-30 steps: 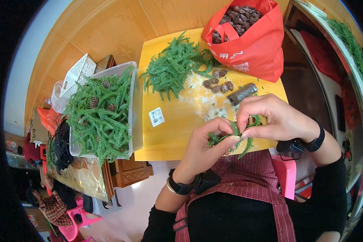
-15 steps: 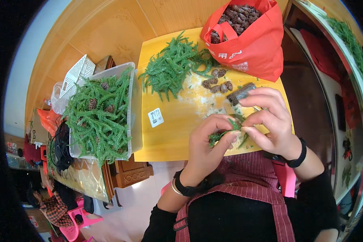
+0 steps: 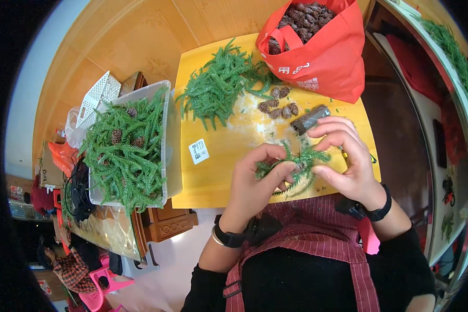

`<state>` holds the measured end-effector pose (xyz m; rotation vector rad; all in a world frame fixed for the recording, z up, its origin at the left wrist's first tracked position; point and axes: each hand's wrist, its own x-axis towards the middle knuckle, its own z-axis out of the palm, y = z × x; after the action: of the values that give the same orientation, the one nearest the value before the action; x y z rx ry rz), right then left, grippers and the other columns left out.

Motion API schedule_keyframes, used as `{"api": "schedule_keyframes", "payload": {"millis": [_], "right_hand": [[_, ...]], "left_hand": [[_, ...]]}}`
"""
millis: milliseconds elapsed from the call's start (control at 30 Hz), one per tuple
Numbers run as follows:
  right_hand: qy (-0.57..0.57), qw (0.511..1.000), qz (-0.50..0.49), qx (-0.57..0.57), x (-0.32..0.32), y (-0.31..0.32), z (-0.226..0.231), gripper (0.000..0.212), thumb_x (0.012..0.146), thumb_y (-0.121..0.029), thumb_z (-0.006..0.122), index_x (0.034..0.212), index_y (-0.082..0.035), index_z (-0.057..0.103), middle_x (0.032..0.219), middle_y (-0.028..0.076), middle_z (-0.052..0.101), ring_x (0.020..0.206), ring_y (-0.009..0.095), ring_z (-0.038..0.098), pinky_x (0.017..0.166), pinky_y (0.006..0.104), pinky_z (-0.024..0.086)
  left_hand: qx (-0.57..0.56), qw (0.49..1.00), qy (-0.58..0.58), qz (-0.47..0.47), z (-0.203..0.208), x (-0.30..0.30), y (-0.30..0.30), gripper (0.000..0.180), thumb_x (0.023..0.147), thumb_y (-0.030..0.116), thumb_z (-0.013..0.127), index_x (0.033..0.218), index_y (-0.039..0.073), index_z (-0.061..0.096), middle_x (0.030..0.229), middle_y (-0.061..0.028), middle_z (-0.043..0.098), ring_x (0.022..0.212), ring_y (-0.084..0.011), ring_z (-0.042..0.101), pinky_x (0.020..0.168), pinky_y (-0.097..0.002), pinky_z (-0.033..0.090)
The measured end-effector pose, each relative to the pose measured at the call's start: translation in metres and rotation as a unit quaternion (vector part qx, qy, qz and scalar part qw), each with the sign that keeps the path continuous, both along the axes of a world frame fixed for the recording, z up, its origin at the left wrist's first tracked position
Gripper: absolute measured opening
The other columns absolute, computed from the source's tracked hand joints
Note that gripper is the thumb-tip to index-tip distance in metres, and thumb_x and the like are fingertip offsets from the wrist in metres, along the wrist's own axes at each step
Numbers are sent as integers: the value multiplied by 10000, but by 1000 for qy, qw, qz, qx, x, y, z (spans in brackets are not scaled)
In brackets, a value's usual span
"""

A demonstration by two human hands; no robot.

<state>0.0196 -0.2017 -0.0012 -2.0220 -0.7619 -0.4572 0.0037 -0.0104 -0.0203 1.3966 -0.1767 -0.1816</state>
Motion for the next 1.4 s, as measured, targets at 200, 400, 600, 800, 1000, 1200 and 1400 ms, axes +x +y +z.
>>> {"api": "schedule_keyframes", "payload": {"millis": [200, 400, 600, 800, 1000, 1200, 1400], "right_hand": [[-20, 1000, 4, -8, 1, 1, 7, 219, 642, -118, 703, 824, -51, 602, 958, 77, 591, 946, 279, 532, 834, 376, 405], [-22, 1000, 13, -4, 2, 4, 2, 182, 618, -62, 707, 771, -63, 608, 897, 68, 599, 894, 257, 553, 795, 362, 413], [-33, 998, 35, -27, 6, 3, 0, 158, 606, -43, 704, 731, -61, 609, 824, 65, 613, 816, 249, 579, 757, 354, 414], [-14, 998, 57, -35, 5, -2, 3, 153, 643, -46, 672, 782, -54, 606, 839, 85, 612, 806, 244, 580, 780, 353, 405], [148, 985, -90, -21, -1, -47, -17, 438, 693, -130, 670, 1080, -19, 497, 1020, 153, 548, 1001, 258, 521, 902, 336, 371], [219, 884, -178, -372, -30, -94, -78, 708, 594, -202, 758, 1209, -46, 445, 1187, 157, 441, 1117, 319, 410, 911, 360, 372], [152, 932, -184, -273, -30, -108, -94, 494, 632, -80, 681, 1086, -23, 495, 1048, 162, 476, 965, 316, 499, 816, 345, 433]], "left_hand": [[-18, 998, 41, -38, 4, 2, -2, 91, 823, 38, 586, 882, 8, 522, 733, -42, 579, 614, -79, 560, 476, -181, 429], [-23, 998, 39, -41, 5, 2, -3, 93, 830, 55, 586, 880, 13, 520, 732, -31, 569, 603, -72, 552, 469, -177, 424], [-26, 998, 50, -43, 5, 0, -4, 101, 840, 70, 582, 903, 19, 521, 725, -12, 544, 600, -53, 542, 471, -167, 419], [-22, 997, 63, -44, 6, 0, -5, 91, 843, 83, 580, 896, 30, 528, 740, -6, 542, 603, -51, 541, 470, -160, 409], [-44, 991, 104, -65, 6, 0, 5, 95, 832, 75, 584, 889, 38, 518, 819, -34, 570, 593, -66, 538, 453, -163, 386], [-56, 979, 163, -112, 13, 3, 10, 109, 820, 79, 589, 872, 55, 497, 920, -71, 599, 571, -70, 530, 431, -153, 361], [-100, 955, 208, -189, 10, 8, 19, 123, 808, 108, 606, 860, 59, 506, 885, -70, 586, 550, -61, 530, 415, -141, 352]]}}
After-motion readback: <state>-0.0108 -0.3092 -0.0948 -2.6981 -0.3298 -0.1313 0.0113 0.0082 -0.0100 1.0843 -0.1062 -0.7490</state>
